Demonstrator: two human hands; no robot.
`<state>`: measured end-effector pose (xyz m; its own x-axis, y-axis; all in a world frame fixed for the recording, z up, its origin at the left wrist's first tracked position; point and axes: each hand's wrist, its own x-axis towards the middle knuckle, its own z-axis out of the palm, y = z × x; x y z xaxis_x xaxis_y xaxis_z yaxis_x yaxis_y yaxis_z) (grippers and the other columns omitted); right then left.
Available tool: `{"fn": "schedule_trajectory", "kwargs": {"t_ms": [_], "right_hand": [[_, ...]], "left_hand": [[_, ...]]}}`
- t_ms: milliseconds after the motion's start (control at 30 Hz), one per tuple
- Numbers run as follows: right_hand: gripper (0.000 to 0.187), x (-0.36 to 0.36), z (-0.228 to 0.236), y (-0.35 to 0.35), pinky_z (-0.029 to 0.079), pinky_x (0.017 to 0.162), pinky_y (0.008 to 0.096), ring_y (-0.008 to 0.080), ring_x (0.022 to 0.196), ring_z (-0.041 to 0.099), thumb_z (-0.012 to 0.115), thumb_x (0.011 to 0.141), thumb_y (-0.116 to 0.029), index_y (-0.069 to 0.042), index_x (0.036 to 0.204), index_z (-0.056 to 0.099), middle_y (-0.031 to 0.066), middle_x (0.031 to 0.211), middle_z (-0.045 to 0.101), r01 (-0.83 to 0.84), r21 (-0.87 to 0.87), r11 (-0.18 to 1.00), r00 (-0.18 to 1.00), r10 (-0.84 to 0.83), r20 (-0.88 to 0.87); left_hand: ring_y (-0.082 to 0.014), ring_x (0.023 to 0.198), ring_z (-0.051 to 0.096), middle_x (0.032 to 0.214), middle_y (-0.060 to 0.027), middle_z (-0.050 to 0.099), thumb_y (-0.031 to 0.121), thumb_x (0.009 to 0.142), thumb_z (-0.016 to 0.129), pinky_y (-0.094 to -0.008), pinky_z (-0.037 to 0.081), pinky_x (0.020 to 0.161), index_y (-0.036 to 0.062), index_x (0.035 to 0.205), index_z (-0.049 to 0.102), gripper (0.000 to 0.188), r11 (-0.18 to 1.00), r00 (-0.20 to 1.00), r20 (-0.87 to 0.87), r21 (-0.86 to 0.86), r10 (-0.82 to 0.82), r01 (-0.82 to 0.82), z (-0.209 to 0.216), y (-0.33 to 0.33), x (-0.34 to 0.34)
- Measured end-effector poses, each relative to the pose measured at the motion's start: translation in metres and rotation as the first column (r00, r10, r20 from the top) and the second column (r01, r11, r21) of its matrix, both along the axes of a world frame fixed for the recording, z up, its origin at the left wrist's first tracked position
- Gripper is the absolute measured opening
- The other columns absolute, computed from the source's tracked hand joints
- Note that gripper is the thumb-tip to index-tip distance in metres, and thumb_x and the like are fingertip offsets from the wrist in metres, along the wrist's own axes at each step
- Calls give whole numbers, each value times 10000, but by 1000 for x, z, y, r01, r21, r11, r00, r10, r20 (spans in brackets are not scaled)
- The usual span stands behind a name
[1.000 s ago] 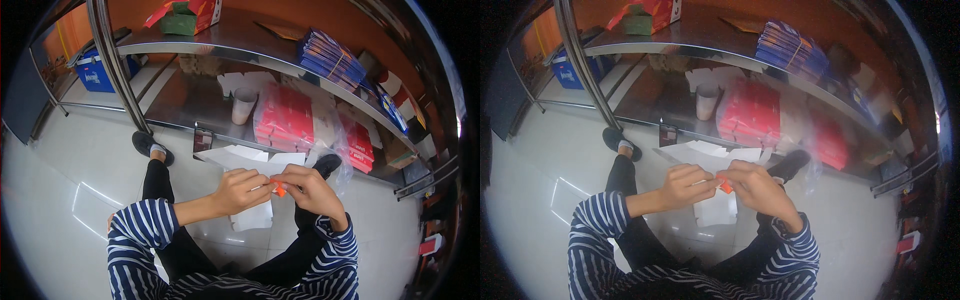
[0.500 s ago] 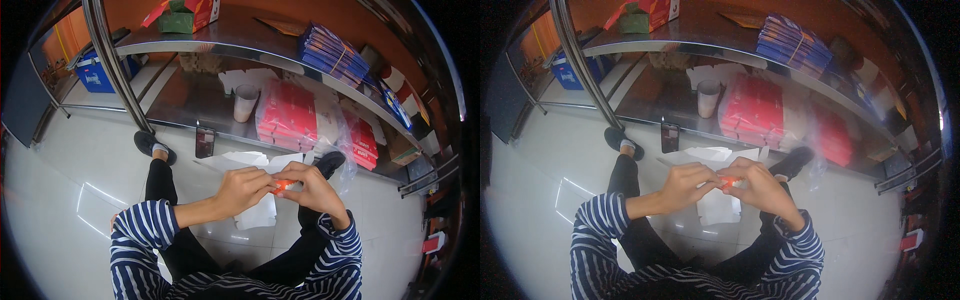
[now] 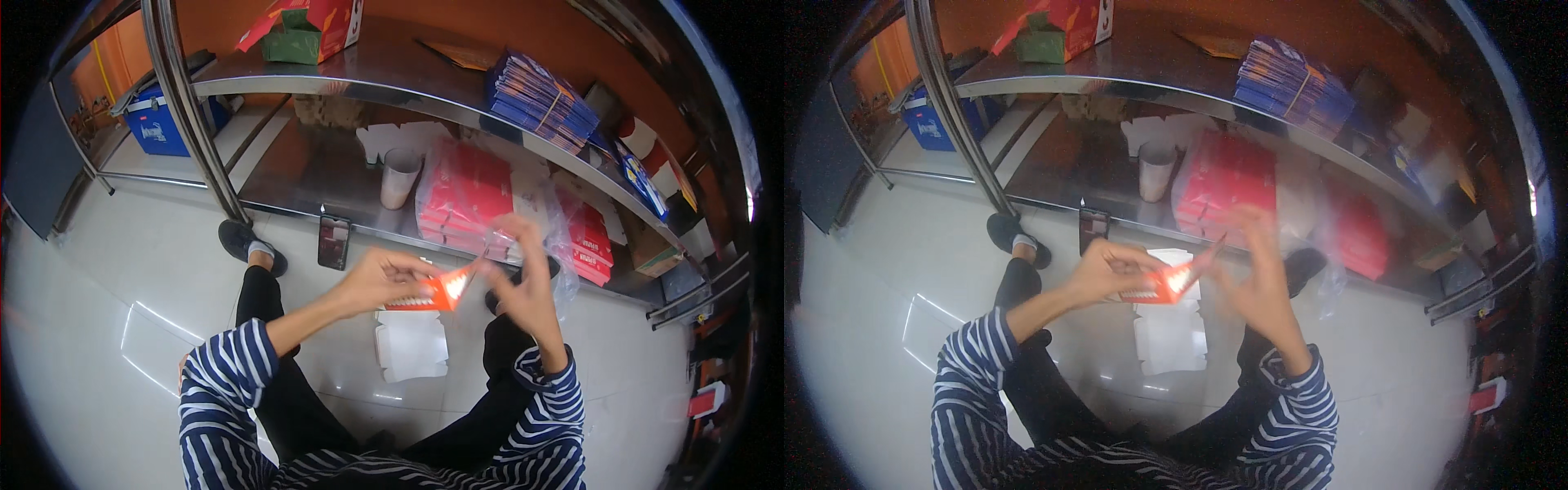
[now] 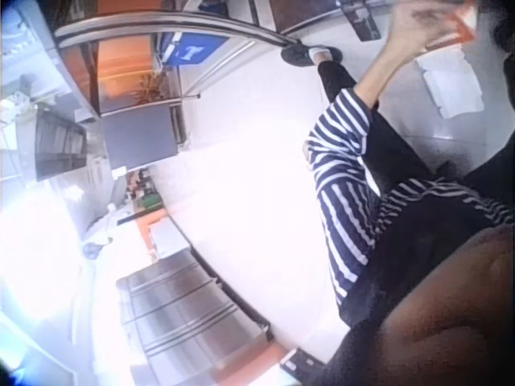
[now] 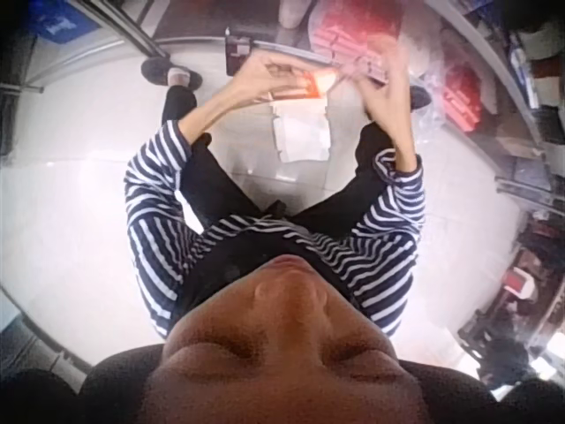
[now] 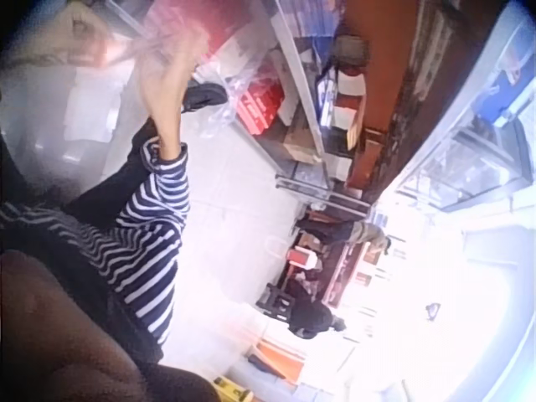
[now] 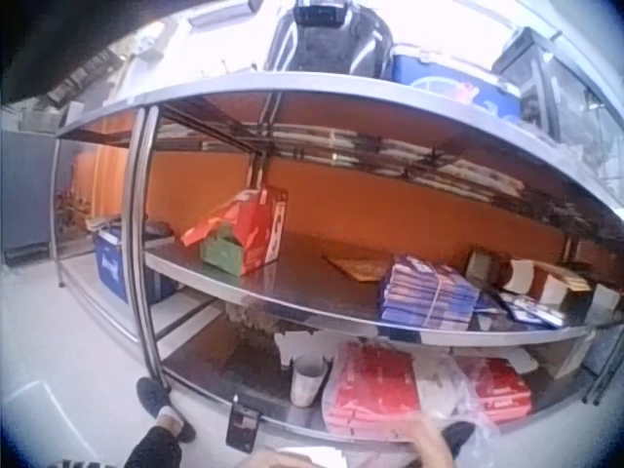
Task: The person sits on the floor and assembles small, colorful cardboard boxes by folding the flat pieces and tucking the flaps into slots. They handle multiple boxes, stacking the finished ones on the floor.
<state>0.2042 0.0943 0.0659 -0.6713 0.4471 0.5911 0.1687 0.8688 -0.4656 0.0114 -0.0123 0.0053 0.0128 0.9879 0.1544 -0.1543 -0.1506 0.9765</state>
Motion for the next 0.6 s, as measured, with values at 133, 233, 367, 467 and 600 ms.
{"fn": "schedule_trajectory", "kwargs": {"t_ms": [133, 233, 367, 467, 600], "right_hand": [[383, 0, -10, 9, 316, 961, 311, 187, 1124, 433, 584, 859, -244, -45, 1171, 487, 93, 1184, 477, -85, -773, 628, 985, -64, -160], [276, 2, -20, 16, 392, 856, 257, 128, 977, 513, 541, 893, -189, -41, 1125, 514, 55, 1036, 558, -245, -839, 486, 967, 67, -244], [202, -2, -21, 8, 436, 783, 246, 103, 860, 546, 541, 880, -99, -29, 1069, 529, 36, 950, 583, -250, -797, 550, 967, 181, -179], [195, -12, -33, 1, 446, 788, 241, 97, 879, 544, 589, 836, -48, 6, 1018, 547, 56, 959, 580, -245, -724, 645, 968, 210, -140], [198, -19, -31, -6, 459, 747, 220, 101, 825, 567, 662, 782, -44, 43, 937, 577, 67, 880, 601, -173, -800, 575, 985, 121, -125]], "left_hand": [[-117, 871, 576, 926, -57, 623, 28, 802, 622, -262, 466, 793, 25, 1053, 587, 254, 997, 903, 423, 66, -69, 45, -9, 12, -20], [-136, 984, 533, 1036, -51, 579, 111, 850, 562, -309, 421, 855, 50, 1001, 551, 164, 990, 800, 584, 105, -135, 91, -7, 13, -28], [-117, 946, 543, 1009, -37, 588, 139, 853, 558, -297, 429, 811, 30, 1081, 550, 252, 992, 989, 109, 64, 103, -110, -2, 13, -37], [-118, 929, 559, 1001, -58, 617, 165, 849, 576, -281, 442, 805, -8, 1095, 555, 302, 975, 964, -151, 59, 220, -214, 11, 4, -4], [-100, 835, 584, 917, -100, 650, 137, 823, 610, -239, 461, 739, -11, 1095, 590, 310, 904, 890, -162, 42, 426, -426, -5, 5, -6]]}}
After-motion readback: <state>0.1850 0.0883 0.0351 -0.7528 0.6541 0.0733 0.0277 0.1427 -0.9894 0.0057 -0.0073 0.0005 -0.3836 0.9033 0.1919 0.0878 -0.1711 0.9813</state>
